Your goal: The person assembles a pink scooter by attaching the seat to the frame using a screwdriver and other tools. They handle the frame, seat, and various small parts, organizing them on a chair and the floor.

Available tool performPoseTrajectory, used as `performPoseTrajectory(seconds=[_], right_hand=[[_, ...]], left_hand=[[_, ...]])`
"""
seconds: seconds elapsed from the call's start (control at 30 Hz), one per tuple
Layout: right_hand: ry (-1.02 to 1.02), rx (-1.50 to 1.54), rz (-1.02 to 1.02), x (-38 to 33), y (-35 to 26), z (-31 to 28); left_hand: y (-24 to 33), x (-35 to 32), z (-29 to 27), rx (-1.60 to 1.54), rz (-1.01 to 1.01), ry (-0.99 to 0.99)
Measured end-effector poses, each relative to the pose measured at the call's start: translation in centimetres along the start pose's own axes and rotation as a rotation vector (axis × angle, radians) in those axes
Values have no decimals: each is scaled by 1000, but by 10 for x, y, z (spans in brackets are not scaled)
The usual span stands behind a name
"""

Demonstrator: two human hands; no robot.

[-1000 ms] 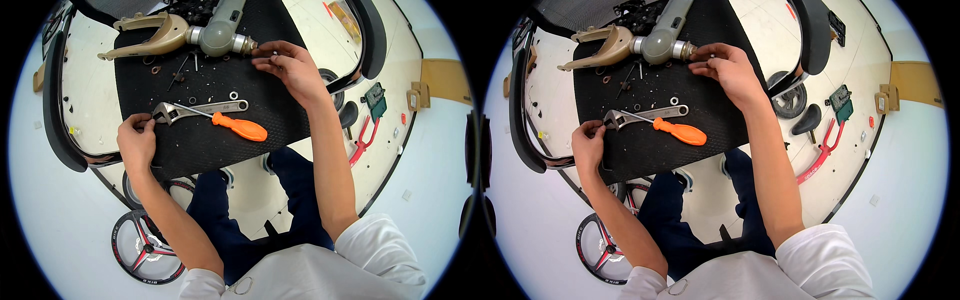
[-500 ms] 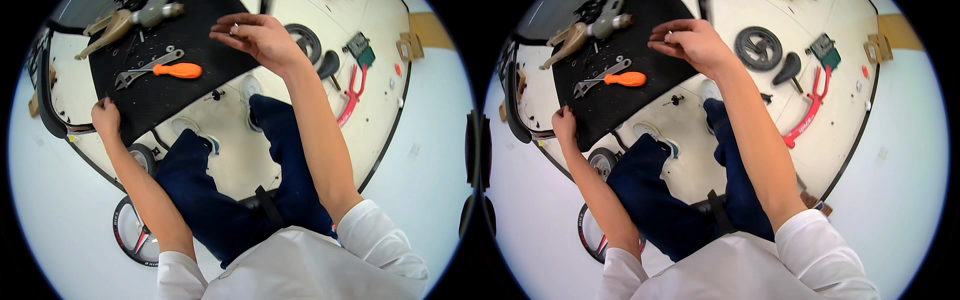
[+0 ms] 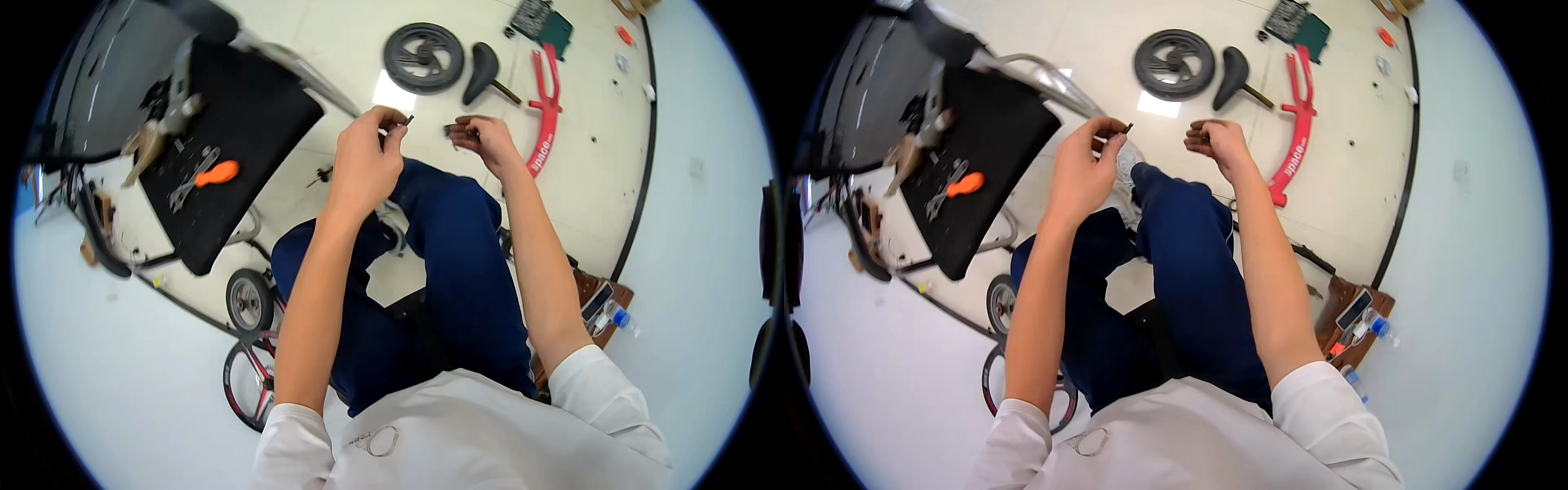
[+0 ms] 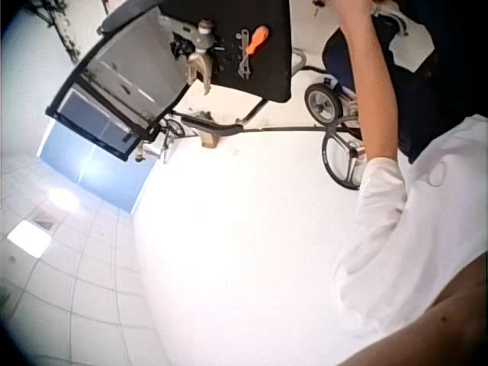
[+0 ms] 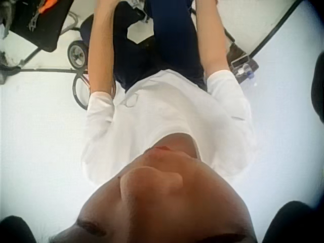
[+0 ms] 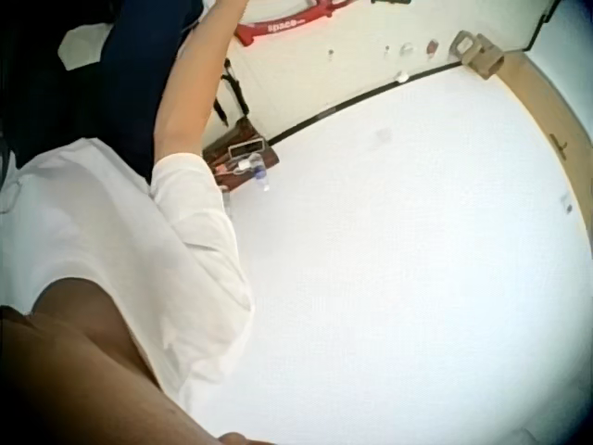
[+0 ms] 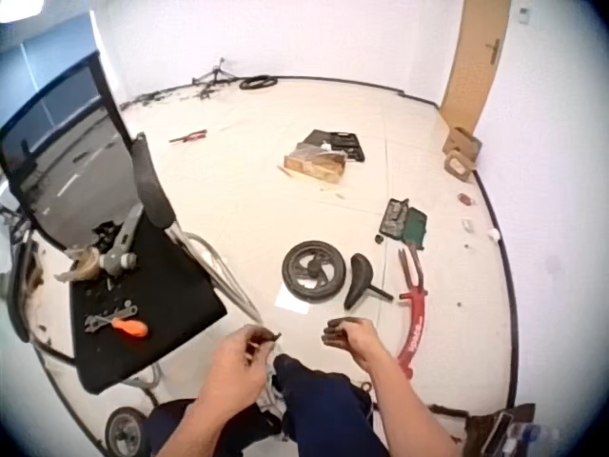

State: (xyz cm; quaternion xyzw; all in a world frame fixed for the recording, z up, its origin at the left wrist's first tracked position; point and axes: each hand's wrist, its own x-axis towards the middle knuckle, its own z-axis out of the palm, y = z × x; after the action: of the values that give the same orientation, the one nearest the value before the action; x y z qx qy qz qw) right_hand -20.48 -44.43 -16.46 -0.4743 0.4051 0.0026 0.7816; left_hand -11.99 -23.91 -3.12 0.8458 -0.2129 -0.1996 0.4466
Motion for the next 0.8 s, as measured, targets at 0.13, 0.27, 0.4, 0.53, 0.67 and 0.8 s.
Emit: performPoseTrajectory(seconds=[0.13, 0.27, 0.4, 0.53, 0.67, 0.8], right_hand=[[160, -123, 184, 24, 42, -76], [308, -260, 338, 71, 102, -136], [293, -521, 370, 112, 157, -162], [320, -668, 301, 152, 196, -164], [469, -734, 94, 189, 216, -160], [484, -726, 18, 209, 214, -130]], left_hand=[[-70, 66, 55, 145, 13, -138], [-189, 99, 100, 251, -265, -261], [-278, 100, 136, 337, -491, -390], [-326, 115, 168, 379, -530, -415], [-339, 136, 203, 351, -526, -395], [-360, 142, 218, 362, -418, -387]])
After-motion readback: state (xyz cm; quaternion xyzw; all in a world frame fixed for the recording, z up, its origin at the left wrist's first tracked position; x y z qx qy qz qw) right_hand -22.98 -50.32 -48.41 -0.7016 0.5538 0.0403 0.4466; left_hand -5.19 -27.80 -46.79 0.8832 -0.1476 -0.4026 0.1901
